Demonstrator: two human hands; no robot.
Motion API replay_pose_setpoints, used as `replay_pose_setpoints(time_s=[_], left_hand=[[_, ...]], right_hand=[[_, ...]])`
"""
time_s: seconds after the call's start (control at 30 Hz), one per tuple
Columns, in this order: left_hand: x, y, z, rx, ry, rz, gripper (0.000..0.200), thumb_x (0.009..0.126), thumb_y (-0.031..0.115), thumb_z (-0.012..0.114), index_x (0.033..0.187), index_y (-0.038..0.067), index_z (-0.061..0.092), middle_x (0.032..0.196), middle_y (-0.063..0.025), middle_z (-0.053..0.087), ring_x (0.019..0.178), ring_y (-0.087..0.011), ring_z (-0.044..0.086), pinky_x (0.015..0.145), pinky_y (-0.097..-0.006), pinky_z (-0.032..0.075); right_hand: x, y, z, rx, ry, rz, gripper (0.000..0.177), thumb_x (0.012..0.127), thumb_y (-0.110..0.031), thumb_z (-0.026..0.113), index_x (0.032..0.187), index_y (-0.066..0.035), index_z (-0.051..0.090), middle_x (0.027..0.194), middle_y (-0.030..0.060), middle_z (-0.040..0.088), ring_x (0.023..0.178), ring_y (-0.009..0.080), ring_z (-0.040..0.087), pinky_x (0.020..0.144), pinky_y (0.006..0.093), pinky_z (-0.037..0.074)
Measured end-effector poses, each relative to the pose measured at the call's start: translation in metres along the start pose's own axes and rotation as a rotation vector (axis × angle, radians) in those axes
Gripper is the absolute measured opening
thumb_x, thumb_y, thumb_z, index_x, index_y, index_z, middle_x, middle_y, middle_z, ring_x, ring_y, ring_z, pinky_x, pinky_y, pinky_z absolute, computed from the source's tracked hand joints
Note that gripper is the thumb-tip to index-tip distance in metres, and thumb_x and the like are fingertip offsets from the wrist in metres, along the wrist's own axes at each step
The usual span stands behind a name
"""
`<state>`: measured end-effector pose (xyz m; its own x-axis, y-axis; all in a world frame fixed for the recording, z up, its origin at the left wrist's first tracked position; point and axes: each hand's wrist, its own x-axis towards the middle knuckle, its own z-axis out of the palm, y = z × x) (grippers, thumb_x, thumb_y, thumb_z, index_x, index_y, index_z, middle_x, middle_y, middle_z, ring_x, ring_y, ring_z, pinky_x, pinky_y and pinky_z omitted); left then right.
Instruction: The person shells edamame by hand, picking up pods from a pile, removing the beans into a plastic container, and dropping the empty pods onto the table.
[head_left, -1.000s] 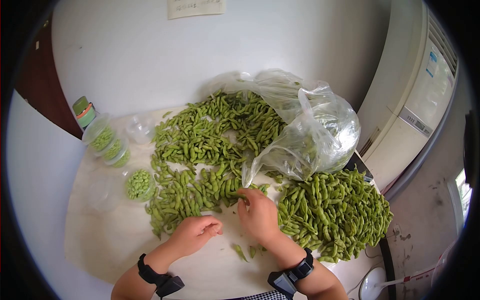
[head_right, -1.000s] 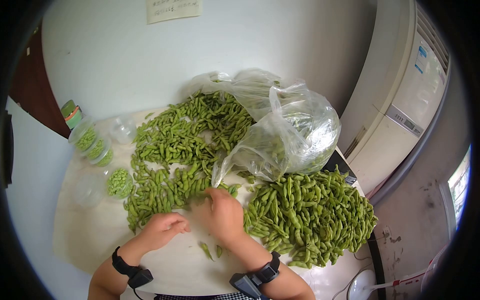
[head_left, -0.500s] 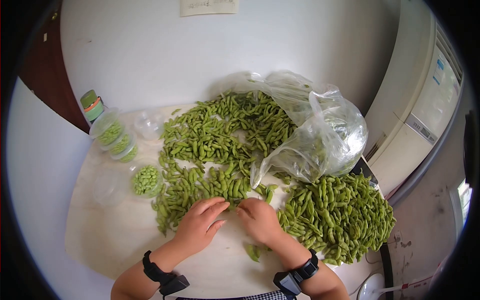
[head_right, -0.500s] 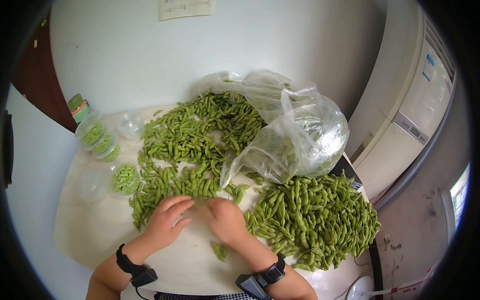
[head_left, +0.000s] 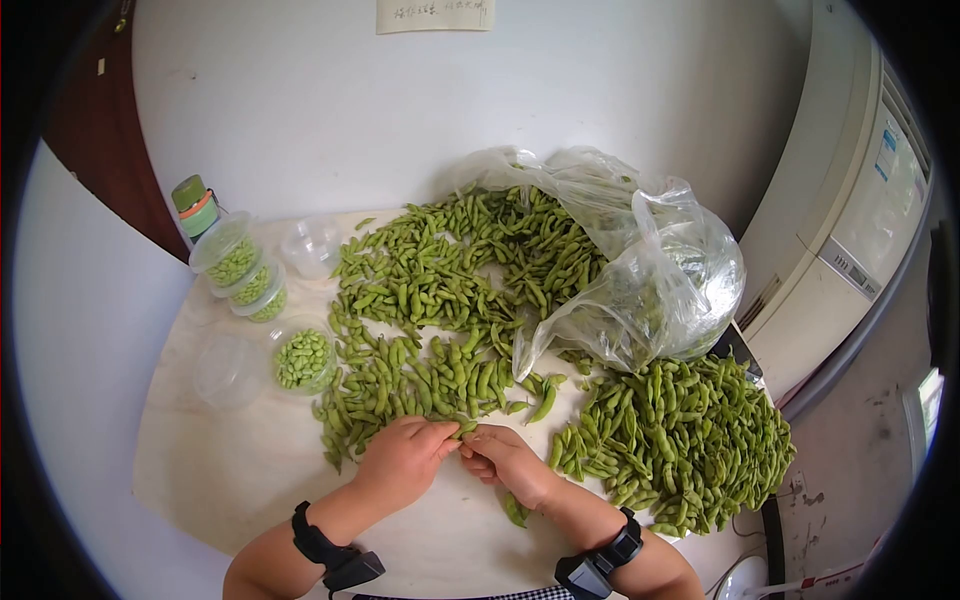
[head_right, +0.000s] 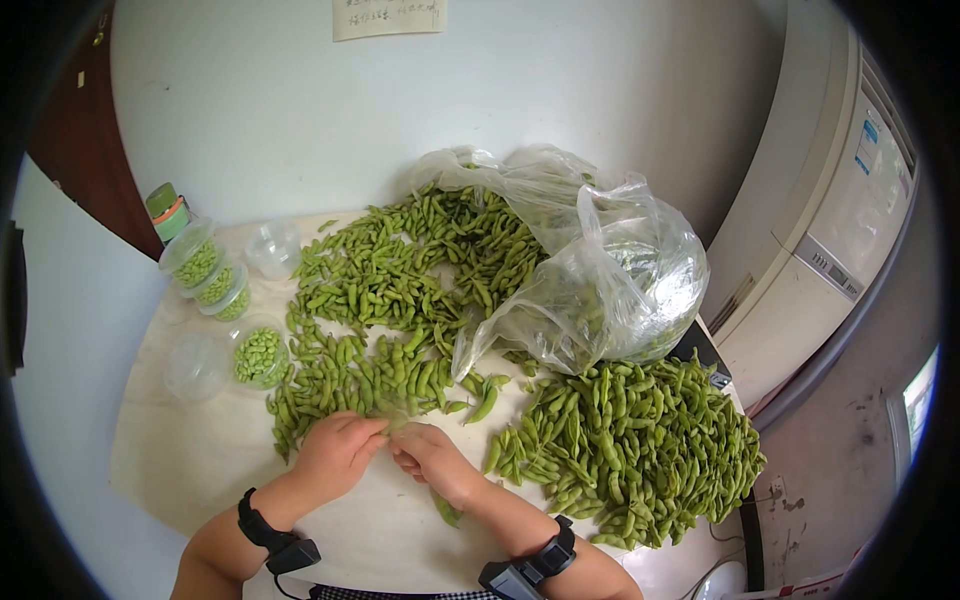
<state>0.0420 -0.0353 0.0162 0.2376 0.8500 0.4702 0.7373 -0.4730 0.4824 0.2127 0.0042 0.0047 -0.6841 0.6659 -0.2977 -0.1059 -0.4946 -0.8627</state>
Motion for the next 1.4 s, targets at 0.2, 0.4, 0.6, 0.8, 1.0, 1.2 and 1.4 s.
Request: replay_pose_setpoints(time_s=[0.2, 0.4, 0.6, 0.8, 1.0, 1.2, 1.4], left_hand=[[0.0, -0.001, 0.002, 0.0, 0.001, 0.091, 0.021, 0.077, 0.011, 0.064, 0.094, 0.0, 0.059, 0.075, -0.0122, 0.06, 0.071, -0.0299, 0.057, 0.062, -0.0382, 0.047], [-0.002, -0.002, 0.003, 0.009, -0.004, 0.133, 0.022, 0.075, 0.009, 0.065, 0.095, 0.001, 0.058, 0.076, -0.0131, 0.059, 0.071, -0.0316, 0.057, 0.062, -0.0395, 0.046], [-0.002, 0.001, 0.002, 0.068, -0.056, 0.135, 0.015, 0.078, 0.013, 0.064, 0.089, 0.004, 0.059, 0.078, -0.0091, 0.062, 0.076, -0.0271, 0.059, 0.063, -0.0358, 0.048], [-0.006, 0.004, 0.006, 0.099, -0.046, 0.146, 0.014, 0.078, 0.013, 0.063, 0.087, 0.004, 0.057, 0.076, -0.0092, 0.061, 0.074, -0.0277, 0.059, 0.06, -0.0361, 0.048], [-0.003, 0.012, 0.006, -0.172, -0.097, -0.175, 0.012, 0.084, 0.012, 0.058, 0.089, 0.002, 0.056, 0.071, -0.0098, 0.059, 0.067, -0.023, 0.057, 0.057, -0.0322, 0.045], [-0.005, -0.006, 0.011, -0.874, -0.159, -0.533, 0.016, 0.093, 0.014, 0.048, 0.096, -0.001, 0.055, 0.067, -0.0013, 0.053, 0.063, -0.0077, 0.048, 0.055, -0.0219, 0.039], [-0.004, -0.007, 0.01, -0.938, -0.144, -0.485, 0.015, 0.093, 0.009, 0.047, 0.099, -0.002, 0.054, 0.068, -0.001, 0.052, 0.062, -0.0063, 0.047, 0.055, -0.0207, 0.038]], right_hand=[[0.001, 0.003, -0.001, 0.04, 0.011, -0.006, 0.018, 0.09, -0.019, 0.043, 0.074, -0.011, 0.043, 0.064, -0.0051, 0.034, 0.055, 0.0055, 0.027, 0.048, 0.0215, 0.022], [0.0, 0.004, -0.003, 0.077, -0.011, -0.004, 0.017, 0.09, -0.018, 0.044, 0.074, -0.011, 0.043, 0.064, -0.0057, 0.034, 0.055, 0.0055, 0.026, 0.048, 0.0216, 0.022], [-0.003, 0.001, 0.005, 0.059, 0.083, -0.002, 0.014, 0.087, -0.018, 0.044, 0.076, -0.01, 0.047, 0.063, -0.0061, 0.035, 0.053, 0.0047, 0.028, 0.046, 0.0212, 0.022], [-0.001, 0.009, 0.008, -0.065, 0.173, -0.089, 0.01, 0.083, -0.014, 0.043, 0.077, -0.007, 0.049, 0.062, -0.0048, 0.038, 0.052, 0.0047, 0.029, 0.045, 0.0211, 0.022], [-0.001, 0.009, 0.009, 0.044, 0.206, -0.083, 0.009, 0.082, -0.011, 0.043, 0.079, -0.006, 0.049, 0.064, -0.0044, 0.04, 0.053, 0.0048, 0.031, 0.046, 0.0204, 0.024], [-0.003, 0.006, 0.012, 0.03, 0.16, -0.118, 0.01, 0.084, -0.013, 0.044, 0.086, -0.006, 0.05, 0.065, -0.0046, 0.04, 0.055, 0.0047, 0.032, 0.049, 0.0192, 0.025], [-0.002, 0.01, 0.005, -0.119, 0.103, -0.302, 0.014, 0.087, -0.016, 0.05, 0.09, -0.002, 0.053, 0.067, -0.0032, 0.044, 0.057, 0.0043, 0.036, 0.05, 0.0195, 0.027]])
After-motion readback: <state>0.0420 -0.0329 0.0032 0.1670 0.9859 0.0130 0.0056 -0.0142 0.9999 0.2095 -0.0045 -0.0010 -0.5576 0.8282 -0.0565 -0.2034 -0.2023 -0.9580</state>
